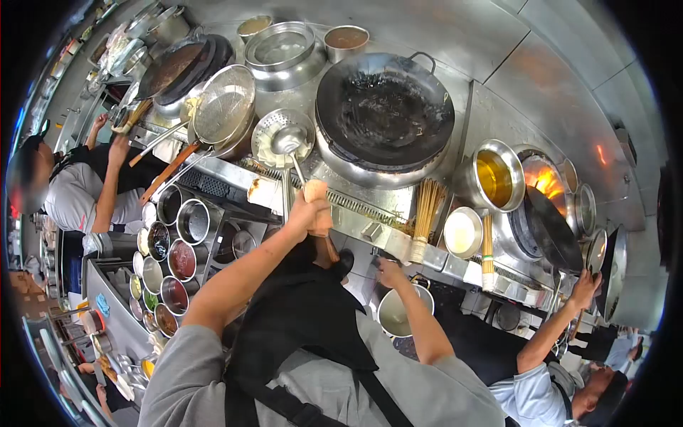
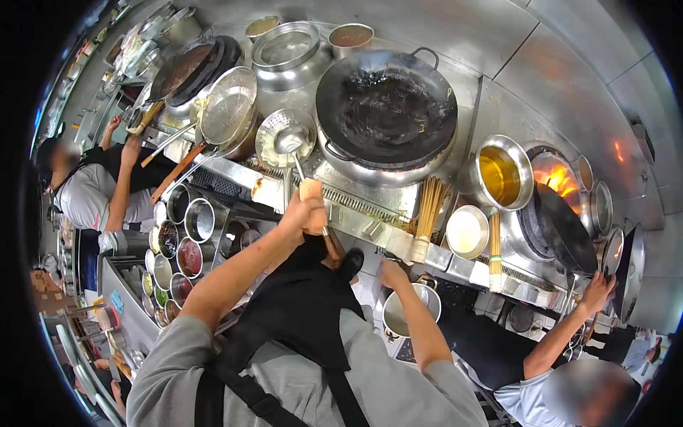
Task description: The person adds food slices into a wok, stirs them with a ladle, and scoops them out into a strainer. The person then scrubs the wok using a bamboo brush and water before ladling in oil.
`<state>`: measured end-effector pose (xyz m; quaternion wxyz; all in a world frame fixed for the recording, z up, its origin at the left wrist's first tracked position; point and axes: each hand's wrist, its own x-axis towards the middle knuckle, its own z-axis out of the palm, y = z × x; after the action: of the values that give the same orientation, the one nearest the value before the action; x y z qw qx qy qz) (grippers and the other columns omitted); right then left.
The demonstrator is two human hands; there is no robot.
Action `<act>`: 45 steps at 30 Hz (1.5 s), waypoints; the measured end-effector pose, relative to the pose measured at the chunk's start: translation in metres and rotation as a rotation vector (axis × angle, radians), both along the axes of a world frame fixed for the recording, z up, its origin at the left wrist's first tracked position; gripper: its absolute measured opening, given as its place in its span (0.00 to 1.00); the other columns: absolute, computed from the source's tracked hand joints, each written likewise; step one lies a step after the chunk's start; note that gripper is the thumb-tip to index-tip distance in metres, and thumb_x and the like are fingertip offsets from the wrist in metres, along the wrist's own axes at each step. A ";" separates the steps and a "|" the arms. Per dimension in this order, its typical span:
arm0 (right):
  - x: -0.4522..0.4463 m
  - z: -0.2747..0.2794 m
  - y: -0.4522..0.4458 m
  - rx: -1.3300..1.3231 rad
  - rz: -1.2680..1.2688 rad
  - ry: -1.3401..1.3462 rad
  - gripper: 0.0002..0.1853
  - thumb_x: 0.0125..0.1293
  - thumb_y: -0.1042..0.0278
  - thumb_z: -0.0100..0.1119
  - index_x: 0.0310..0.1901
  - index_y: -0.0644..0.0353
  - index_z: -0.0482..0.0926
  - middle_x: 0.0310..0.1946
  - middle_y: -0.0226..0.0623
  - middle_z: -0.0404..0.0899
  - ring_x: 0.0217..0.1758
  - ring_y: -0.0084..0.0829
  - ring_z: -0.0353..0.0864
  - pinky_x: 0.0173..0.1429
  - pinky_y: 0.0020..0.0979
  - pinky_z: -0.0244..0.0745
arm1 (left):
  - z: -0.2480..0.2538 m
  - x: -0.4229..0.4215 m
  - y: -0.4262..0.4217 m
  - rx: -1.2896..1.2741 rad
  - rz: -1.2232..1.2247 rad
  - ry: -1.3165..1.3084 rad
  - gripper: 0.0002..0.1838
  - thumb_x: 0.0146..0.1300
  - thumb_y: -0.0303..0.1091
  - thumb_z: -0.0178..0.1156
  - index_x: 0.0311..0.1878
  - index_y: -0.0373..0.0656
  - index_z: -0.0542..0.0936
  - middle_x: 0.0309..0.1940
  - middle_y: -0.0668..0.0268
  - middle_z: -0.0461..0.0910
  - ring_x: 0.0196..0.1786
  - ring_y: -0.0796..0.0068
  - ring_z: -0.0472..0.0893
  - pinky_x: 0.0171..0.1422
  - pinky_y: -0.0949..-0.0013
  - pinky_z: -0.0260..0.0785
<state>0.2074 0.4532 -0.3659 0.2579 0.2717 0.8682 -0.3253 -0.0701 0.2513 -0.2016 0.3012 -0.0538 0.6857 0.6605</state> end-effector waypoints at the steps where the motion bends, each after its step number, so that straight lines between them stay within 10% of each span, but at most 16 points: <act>1: -0.015 0.053 0.003 -0.297 -0.063 0.081 0.31 0.60 0.58 0.66 0.60 0.70 0.72 0.65 0.61 0.70 0.65 0.55 0.72 0.65 0.46 0.72 | 0.024 -0.007 0.005 0.066 0.049 -0.144 0.24 0.60 0.29 0.65 0.60 0.43 0.71 0.45 0.64 0.78 0.44 0.69 0.81 0.45 0.63 0.78; 2: -0.025 0.089 0.008 -0.287 -0.057 0.084 0.31 0.60 0.58 0.66 0.60 0.70 0.72 0.65 0.61 0.70 0.65 0.55 0.72 0.65 0.46 0.72 | 0.016 -0.020 0.005 0.150 -0.031 -0.002 0.20 0.67 0.45 0.64 0.55 0.44 0.74 0.40 0.65 0.80 0.39 0.69 0.82 0.39 0.64 0.77; 4: -0.037 0.133 0.012 0.602 -0.218 0.468 0.32 0.58 0.60 0.67 0.61 0.68 0.70 0.58 0.59 0.71 0.62 0.55 0.71 0.62 0.49 0.72 | 0.016 -0.058 -0.002 0.263 -0.174 -0.235 0.21 0.69 0.53 0.60 0.51 0.45 0.76 0.37 0.65 0.80 0.35 0.69 0.81 0.35 0.65 0.76; 8: -0.045 0.099 0.035 0.727 -0.532 0.344 0.28 0.58 0.61 0.65 0.57 0.68 0.72 0.47 0.54 0.73 0.57 0.51 0.71 0.57 0.51 0.72 | 0.045 -0.091 0.056 0.307 -0.109 -0.369 0.33 0.69 0.70 0.47 0.41 0.45 0.77 0.28 0.66 0.79 0.23 0.69 0.77 0.24 0.66 0.67; 11: -0.044 0.079 0.054 0.744 -0.485 0.276 0.29 0.57 0.62 0.64 0.58 0.68 0.72 0.47 0.56 0.75 0.52 0.48 0.76 0.52 0.47 0.75 | 0.008 -0.130 0.094 0.241 -0.175 -0.511 0.22 0.72 0.55 0.53 0.39 0.43 0.76 0.27 0.61 0.78 0.19 0.66 0.74 0.20 0.57 0.67; 14: -0.037 0.086 0.058 -0.233 -1.015 0.519 0.31 0.62 0.60 0.64 0.63 0.69 0.69 0.45 0.46 0.81 0.34 0.38 0.82 0.38 0.39 0.81 | -0.003 -0.127 0.114 0.141 -0.066 -0.610 0.09 0.69 0.39 0.54 0.41 0.44 0.74 0.25 0.62 0.77 0.22 0.65 0.78 0.27 0.50 0.77; 17: -0.086 0.234 -0.001 -0.685 -1.224 0.907 0.28 0.68 0.63 0.60 0.65 0.68 0.69 0.45 0.42 0.80 0.37 0.36 0.83 0.41 0.35 0.81 | 0.007 -0.101 0.100 0.281 -0.094 -0.417 0.07 0.64 0.31 0.54 0.42 0.40 0.72 0.25 0.59 0.77 0.22 0.62 0.79 0.26 0.52 0.77; 19: -0.113 0.278 0.011 -0.717 -1.076 0.821 0.25 0.72 0.67 0.55 0.68 0.66 0.68 0.46 0.38 0.80 0.41 0.35 0.83 0.50 0.36 0.81 | -0.008 -0.093 0.104 0.400 -0.017 -0.370 0.10 0.62 0.31 0.57 0.42 0.36 0.71 0.25 0.56 0.78 0.22 0.61 0.79 0.22 0.55 0.74; 23: -0.193 0.314 0.055 0.338 -0.184 0.738 0.25 0.70 0.56 0.57 0.65 0.57 0.74 0.44 0.49 0.81 0.48 0.49 0.83 0.58 0.43 0.77 | -0.032 -0.097 0.127 0.142 0.214 -0.265 0.11 0.64 0.36 0.58 0.41 0.37 0.72 0.28 0.56 0.79 0.20 0.58 0.78 0.21 0.51 0.75; 27: -0.312 0.281 0.071 0.491 0.135 0.306 0.23 0.68 0.54 0.54 0.53 0.65 0.81 0.47 0.54 0.81 0.52 0.57 0.81 0.58 0.50 0.75 | 0.030 -0.088 0.120 0.195 0.057 -0.585 0.11 0.65 0.35 0.57 0.42 0.37 0.71 0.28 0.55 0.78 0.21 0.57 0.79 0.24 0.50 0.76; 32: -0.411 0.201 0.090 0.613 -0.293 0.578 0.21 0.68 0.52 0.52 0.44 0.65 0.82 0.38 0.60 0.80 0.42 0.60 0.83 0.51 0.55 0.78 | 0.021 -0.097 0.111 0.260 0.023 -0.633 0.07 0.64 0.31 0.55 0.41 0.37 0.71 0.28 0.54 0.78 0.22 0.56 0.79 0.23 0.51 0.75; 38: -0.368 0.227 0.037 0.549 -0.027 0.408 0.23 0.65 0.59 0.57 0.60 0.55 0.74 0.45 0.57 0.75 0.39 0.61 0.83 0.46 0.54 0.80 | 0.027 -0.097 0.105 0.291 -0.052 -0.614 0.06 0.64 0.29 0.55 0.40 0.38 0.72 0.29 0.54 0.78 0.24 0.58 0.80 0.22 0.56 0.74; 43: -0.419 0.208 0.091 0.501 -0.723 0.525 0.20 0.64 0.54 0.60 0.51 0.58 0.81 0.38 0.50 0.84 0.40 0.54 0.86 0.42 0.49 0.82 | 0.004 -0.101 0.101 0.263 -0.079 -0.658 0.09 0.62 0.33 0.59 0.42 0.41 0.75 0.31 0.58 0.80 0.26 0.61 0.80 0.27 0.55 0.78; 45: -0.383 0.268 0.075 0.433 -0.206 0.300 0.16 0.59 0.59 0.59 0.38 0.64 0.85 0.43 0.57 0.82 0.43 0.52 0.87 0.45 0.46 0.83 | -0.057 -0.115 0.089 0.523 -0.352 -0.691 0.11 0.67 0.39 0.57 0.45 0.42 0.77 0.36 0.59 0.80 0.35 0.60 0.82 0.37 0.52 0.80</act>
<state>-0.1758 0.5286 -0.0977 0.0283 0.3560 0.9138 -0.1934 -0.1846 0.3405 -0.2583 0.6230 -0.0757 0.3545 0.6931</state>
